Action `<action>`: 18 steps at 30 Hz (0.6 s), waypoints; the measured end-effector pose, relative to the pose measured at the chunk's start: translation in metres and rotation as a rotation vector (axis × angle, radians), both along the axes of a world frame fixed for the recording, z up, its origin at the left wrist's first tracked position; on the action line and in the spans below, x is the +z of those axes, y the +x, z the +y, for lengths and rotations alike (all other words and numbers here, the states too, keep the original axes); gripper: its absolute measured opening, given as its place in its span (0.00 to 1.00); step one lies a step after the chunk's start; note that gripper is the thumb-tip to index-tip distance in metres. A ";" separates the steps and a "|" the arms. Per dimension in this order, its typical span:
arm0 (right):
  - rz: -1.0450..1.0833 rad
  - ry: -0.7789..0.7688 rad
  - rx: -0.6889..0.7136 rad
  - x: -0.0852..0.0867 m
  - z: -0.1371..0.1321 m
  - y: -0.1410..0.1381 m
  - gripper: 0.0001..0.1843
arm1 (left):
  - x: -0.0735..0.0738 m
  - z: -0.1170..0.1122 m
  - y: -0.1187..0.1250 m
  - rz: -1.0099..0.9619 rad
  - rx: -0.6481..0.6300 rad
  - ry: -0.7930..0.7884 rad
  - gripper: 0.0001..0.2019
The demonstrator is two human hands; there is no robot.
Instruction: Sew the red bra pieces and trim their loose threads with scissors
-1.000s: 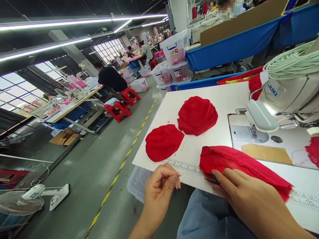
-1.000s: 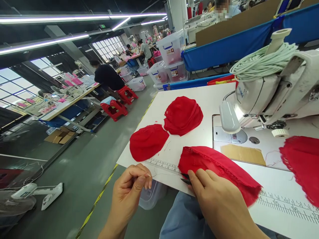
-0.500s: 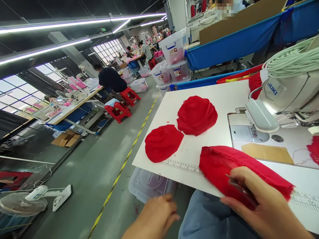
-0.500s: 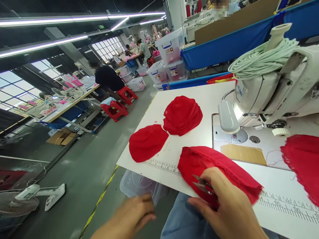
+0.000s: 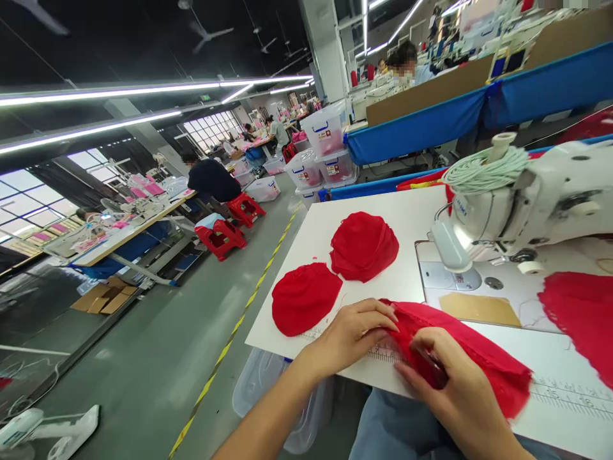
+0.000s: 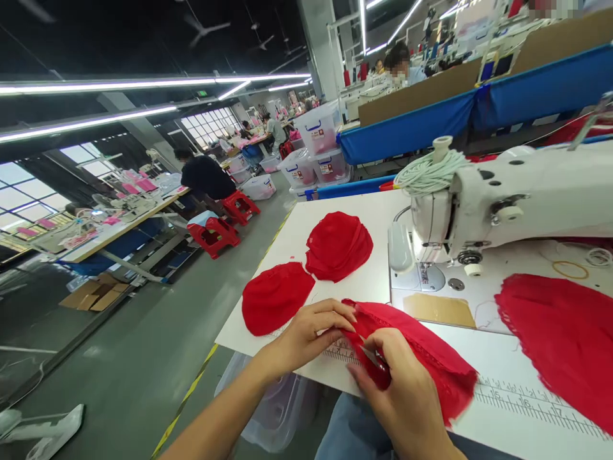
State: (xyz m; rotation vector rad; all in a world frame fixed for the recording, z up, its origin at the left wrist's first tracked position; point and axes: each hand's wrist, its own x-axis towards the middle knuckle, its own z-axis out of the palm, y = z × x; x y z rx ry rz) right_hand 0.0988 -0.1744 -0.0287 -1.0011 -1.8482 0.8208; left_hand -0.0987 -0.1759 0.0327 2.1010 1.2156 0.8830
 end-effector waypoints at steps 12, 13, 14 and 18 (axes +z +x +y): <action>0.372 -0.296 -0.126 0.048 0.008 0.025 0.18 | 0.040 0.020 0.049 -0.374 0.263 -0.215 0.14; 0.393 -0.326 -0.130 0.049 0.009 0.027 0.19 | 0.039 0.021 0.052 -0.433 0.276 -0.280 0.15; 0.413 -0.354 -0.132 0.050 0.010 0.029 0.19 | 0.039 0.022 0.054 -0.475 0.268 -0.352 0.16; 0.469 -0.423 -0.133 0.050 0.013 0.030 0.19 | 0.035 0.027 0.062 -0.537 0.170 -0.584 0.20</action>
